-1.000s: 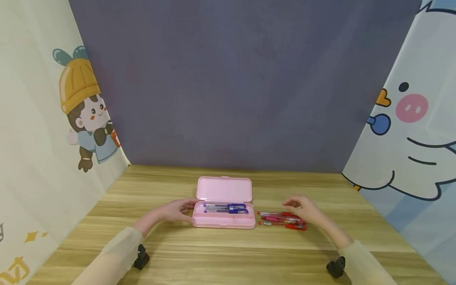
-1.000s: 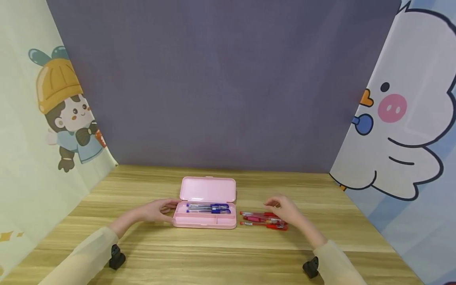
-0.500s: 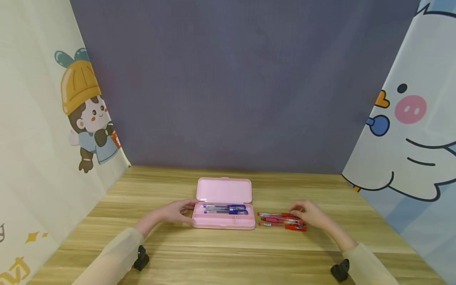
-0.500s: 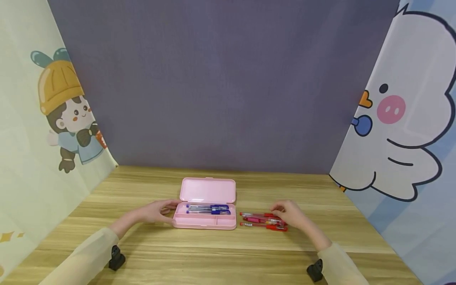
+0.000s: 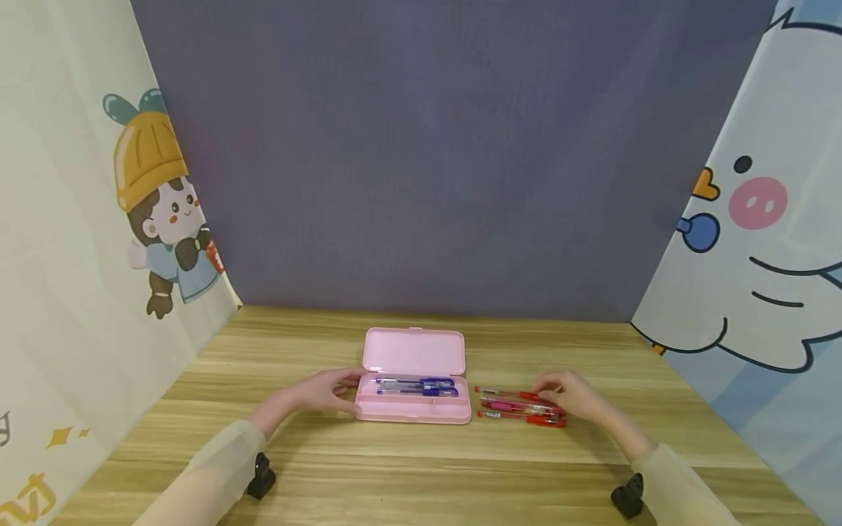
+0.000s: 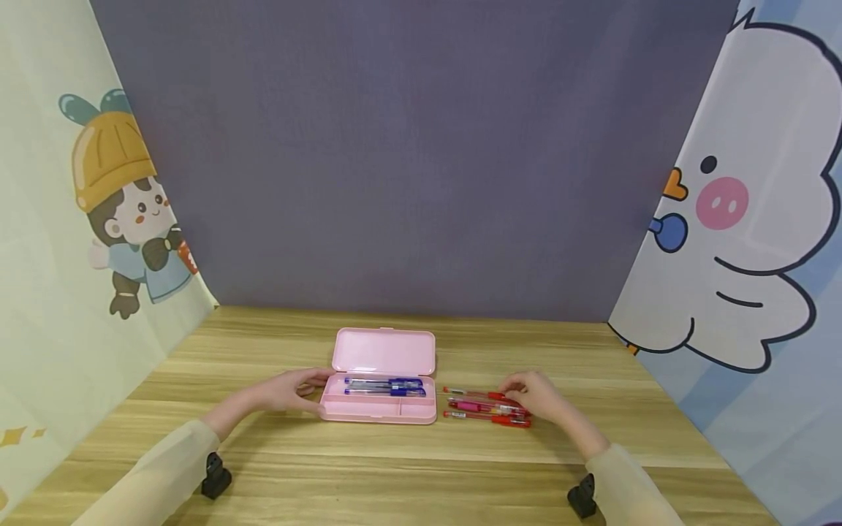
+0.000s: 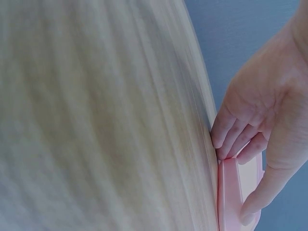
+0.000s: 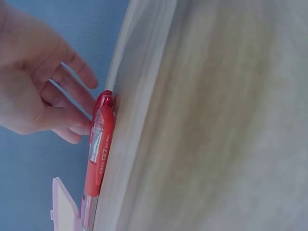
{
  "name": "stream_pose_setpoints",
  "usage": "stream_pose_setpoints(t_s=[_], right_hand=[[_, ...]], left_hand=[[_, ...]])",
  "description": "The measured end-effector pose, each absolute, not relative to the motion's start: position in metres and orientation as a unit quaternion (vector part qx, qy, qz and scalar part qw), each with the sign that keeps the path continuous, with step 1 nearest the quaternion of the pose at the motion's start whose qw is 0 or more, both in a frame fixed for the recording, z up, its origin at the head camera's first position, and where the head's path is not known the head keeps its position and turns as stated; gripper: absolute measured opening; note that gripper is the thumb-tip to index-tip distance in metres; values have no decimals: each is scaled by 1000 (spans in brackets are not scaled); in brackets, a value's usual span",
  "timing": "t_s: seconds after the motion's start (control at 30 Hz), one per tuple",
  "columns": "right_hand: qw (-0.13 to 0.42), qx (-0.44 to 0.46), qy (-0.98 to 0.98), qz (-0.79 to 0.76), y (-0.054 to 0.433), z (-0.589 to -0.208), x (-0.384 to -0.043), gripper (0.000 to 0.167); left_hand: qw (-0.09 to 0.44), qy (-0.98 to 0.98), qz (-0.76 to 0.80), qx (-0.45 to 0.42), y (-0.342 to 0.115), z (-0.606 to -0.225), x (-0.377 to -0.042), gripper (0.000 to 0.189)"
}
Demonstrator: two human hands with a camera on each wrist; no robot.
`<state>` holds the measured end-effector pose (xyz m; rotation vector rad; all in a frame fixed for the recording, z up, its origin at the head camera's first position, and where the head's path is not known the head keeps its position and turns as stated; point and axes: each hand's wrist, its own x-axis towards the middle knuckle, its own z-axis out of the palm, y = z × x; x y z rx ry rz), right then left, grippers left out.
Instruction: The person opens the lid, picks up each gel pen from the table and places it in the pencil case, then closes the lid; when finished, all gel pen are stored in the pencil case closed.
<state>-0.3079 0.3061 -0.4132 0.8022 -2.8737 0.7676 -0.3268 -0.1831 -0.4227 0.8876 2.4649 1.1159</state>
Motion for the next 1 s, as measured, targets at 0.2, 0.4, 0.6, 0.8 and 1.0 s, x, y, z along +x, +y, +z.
stream_pose_setpoints(t_s=[0.2, 0.4, 0.6, 0.8, 1.0], right_hand=[[14, 257, -933, 252, 308, -415, -312, 16], [19, 239, -941, 240, 308, -416, -313, 18], [27, 220, -946, 236, 309, -416, -312, 10], [40, 219, -945, 238, 307, -413, -310, 14], [58, 216, -941, 253, 299, -404, -309, 14]], left_hand=[[146, 858, 386, 307, -183, -423, -327, 77], [147, 856, 387, 309, -182, -423, -327, 77], [147, 853, 390, 313, -182, -423, -327, 76], [149, 854, 388, 312, -182, -424, -327, 77], [149, 857, 387, 306, -184, -423, -328, 77]])
